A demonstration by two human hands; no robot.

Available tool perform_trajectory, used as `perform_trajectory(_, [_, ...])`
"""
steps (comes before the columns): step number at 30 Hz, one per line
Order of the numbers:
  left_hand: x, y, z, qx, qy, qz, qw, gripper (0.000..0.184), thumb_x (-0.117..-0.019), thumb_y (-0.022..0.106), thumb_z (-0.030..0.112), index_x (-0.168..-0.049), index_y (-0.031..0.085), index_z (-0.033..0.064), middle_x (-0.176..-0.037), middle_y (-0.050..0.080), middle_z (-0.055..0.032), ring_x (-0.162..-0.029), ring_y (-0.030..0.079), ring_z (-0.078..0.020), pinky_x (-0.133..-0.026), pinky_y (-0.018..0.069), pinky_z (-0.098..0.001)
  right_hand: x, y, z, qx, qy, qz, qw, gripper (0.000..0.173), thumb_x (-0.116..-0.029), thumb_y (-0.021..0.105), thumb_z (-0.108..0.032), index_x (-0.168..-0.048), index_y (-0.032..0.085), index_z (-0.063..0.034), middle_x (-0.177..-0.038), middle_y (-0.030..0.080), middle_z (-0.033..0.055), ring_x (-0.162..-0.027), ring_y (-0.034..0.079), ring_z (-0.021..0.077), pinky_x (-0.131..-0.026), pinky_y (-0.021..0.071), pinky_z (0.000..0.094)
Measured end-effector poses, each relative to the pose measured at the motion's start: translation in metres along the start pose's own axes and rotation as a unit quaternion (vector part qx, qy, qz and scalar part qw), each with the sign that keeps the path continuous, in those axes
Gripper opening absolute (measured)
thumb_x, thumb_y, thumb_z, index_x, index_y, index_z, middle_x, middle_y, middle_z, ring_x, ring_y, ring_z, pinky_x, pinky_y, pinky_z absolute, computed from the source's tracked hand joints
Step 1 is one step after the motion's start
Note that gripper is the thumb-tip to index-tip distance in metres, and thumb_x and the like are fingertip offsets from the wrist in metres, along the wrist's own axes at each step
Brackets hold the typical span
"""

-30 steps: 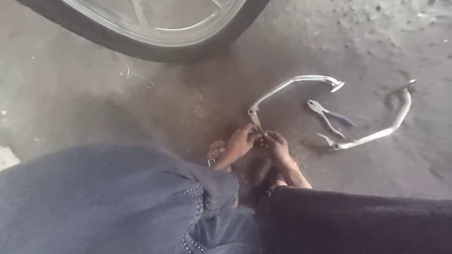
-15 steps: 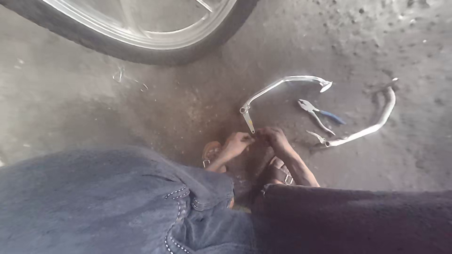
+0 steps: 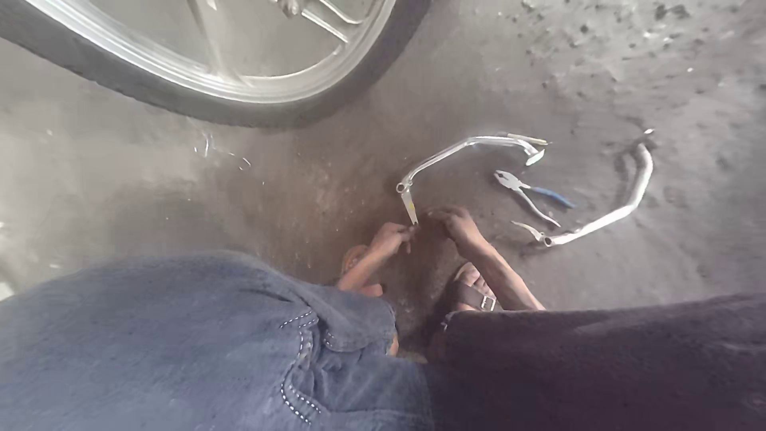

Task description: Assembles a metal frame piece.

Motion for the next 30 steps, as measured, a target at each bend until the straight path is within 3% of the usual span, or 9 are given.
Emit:
perform_trajectory(3, [-0.003,0.001,0.005,-0.025,0.017,-0.003,1.0,0.037,-0.1091,0.049,0.033,-0.106,0.072,0.0038,-0.079,0.07,-0.0035,-0.05,0.041,-0.006,-0.048,0.0329,-0.024,-0.01,-0.004,0.002,0.0,-0.016,0.015,1.0,0.023,-0.0992,0.068,-0.02,-0.114,0.07,-0.0027,-0.091,0.07,0.007,-0.071,0.061,0.0124,-0.064,0.053,0.0318])
perform_trajectory(6, [-0.005,0.0,0.003,-0.022,0.016,0.014,1.0,0.036,-0.1081,0.052,0.033,-0.108,0.073,0.004,-0.082,0.07,-0.0041,-0.056,0.047,-0.0068,-0.051,0.0367,-0.0245,-0.003,-0.009,0.002,0.002,-0.064,0.06,0.996,0.024,-0.094,0.075,-0.021,-0.108,0.069,-0.0017,-0.09,0.072,0.0086,-0.076,0.068,0.0167,-0.071,0.0587,0.0381])
perform_trajectory(9, [-0.003,-0.004,0.003,-0.013,0.016,0.036,0.999,0.031,-0.1077,0.053,0.028,-0.108,0.071,0.0031,-0.084,0.07,-0.0051,-0.066,0.055,-0.0091,-0.059,0.043,-0.027,0.013,-0.006,0.006,-0.056,-0.073,0.092,0.991,0.016,-0.0946,0.074,-0.015,-0.101,0.069,-0.001,-0.083,0.073,0.0062,-0.066,0.068,0.0132,-0.064,0.0601,0.0312])
perform_trajectory(13, [-0.002,-0.003,0.007,0.004,0.032,0.047,0.998,0.029,-0.1071,0.054,0.026,-0.107,0.071,0.0029,-0.077,0.066,-0.0034,-0.055,0.048,-0.0059,-0.049,0.0367,-0.0222,0.008,0.005,0.047,-0.181,-0.021,0.12,0.976,0.018,-0.0947,0.071,-0.004,-0.11,0.069,0.0054,-0.094,0.075,0.0148,-0.077,0.075,0.0217,-0.075,0.0654,0.0374])
perform_trajectory(18, [-0.005,-0.005,0.002,-0.006,0.024,0.036,0.999,0.026,-0.1065,0.055,0.026,-0.115,0.071,0.0066,-0.078,0.066,-0.0029,-0.057,0.048,-0.0072,-0.052,0.0374,-0.0232,0.01,0.02,0.059,-0.243,0.052,0.123,0.961,0.021,-0.0958,0.072,-0.01,-0.111,0.07,0.0043,-0.093,0.075,0.0144,-0.077,0.074,0.0206,-0.075,0.0644,0.0366])
perform_trajectory(25, [-0.007,-0.006,0.002,0.006,0.009,0.032,0.999,0.028,-0.1074,0.053,0.026,-0.115,0.071,0.0058,-0.079,0.065,-0.002,-0.061,0.051,-0.0073,-0.055,0.0411,-0.0231,0.01,0.027,0.065,-0.249,0.101,0.116,0.956,0.024,-0.0979,0.071,-0.02,-0.112,0.071,0.0001,-0.087,0.073,0.0095,-0.066,0.065,0.0128,-0.062,0.0554,0.0293])
perform_trajectory(28, [-0.004,-0.006,0.004,0.024,0.005,0.034,0.999,0.027,-0.1074,0.054,0.025,-0.116,0.071,0.0065,-0.075,0.063,-0.0007,-0.056,0.048,-0.0049,-0.05,0.038,-0.0203,0.035,0.021,0.04,-0.189,0.202,0.124,0.953,0.021,-0.1004,0.066,-0.018,-0.116,0.069,-0.0037,-0.093,0.071,0.0081,-0.072,0.065,0.0129,-0.069,0.0559,0.0287])
perform_trajectory(29, [-0.005,-0.007,0.002,0.027,0.002,0.036,0.999,0.027,-0.1072,0.054,0.025,-0.116,0.071,0.0064,-0.075,0.063,-0.0009,-0.056,0.048,-0.0053,-0.051,0.0382,-0.0207,0.035,0.022,0.039,-0.194,0.203,0.125,0.952,0.022,-0.1005,0.066,-0.018,-0.116,0.069,-0.0033,-0.093,0.071,0.0083,-0.072,0.065,0.0129,-0.069,0.056,0.0285])
perform_trajectory(30, [-0.005,-0.008,0.001,0.027,-0.002,0.041,0.999,0.027,-0.1069,0.055,0.026,-0.116,0.071,0.0069,-0.075,0.064,-0.0009,-0.056,0.048,-0.0055,-0.051,0.039,-0.0207,0.023,0.025,0.05,-0.221,0.15,0.119,0.956,0.024,-0.0997,0.068,-0.018,-0.115,0.069,0.0006,-0.091,0.073,0.0108,-0.069,0.066,0.0135,-0.065,0.0569,0.0287])
Point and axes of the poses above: each hand's wrist, its own x-axis away from the middle knuckle, its own y-axis out of the palm, z = x × y, the point moved 9 cm from there along -x, towards the middle knuckle
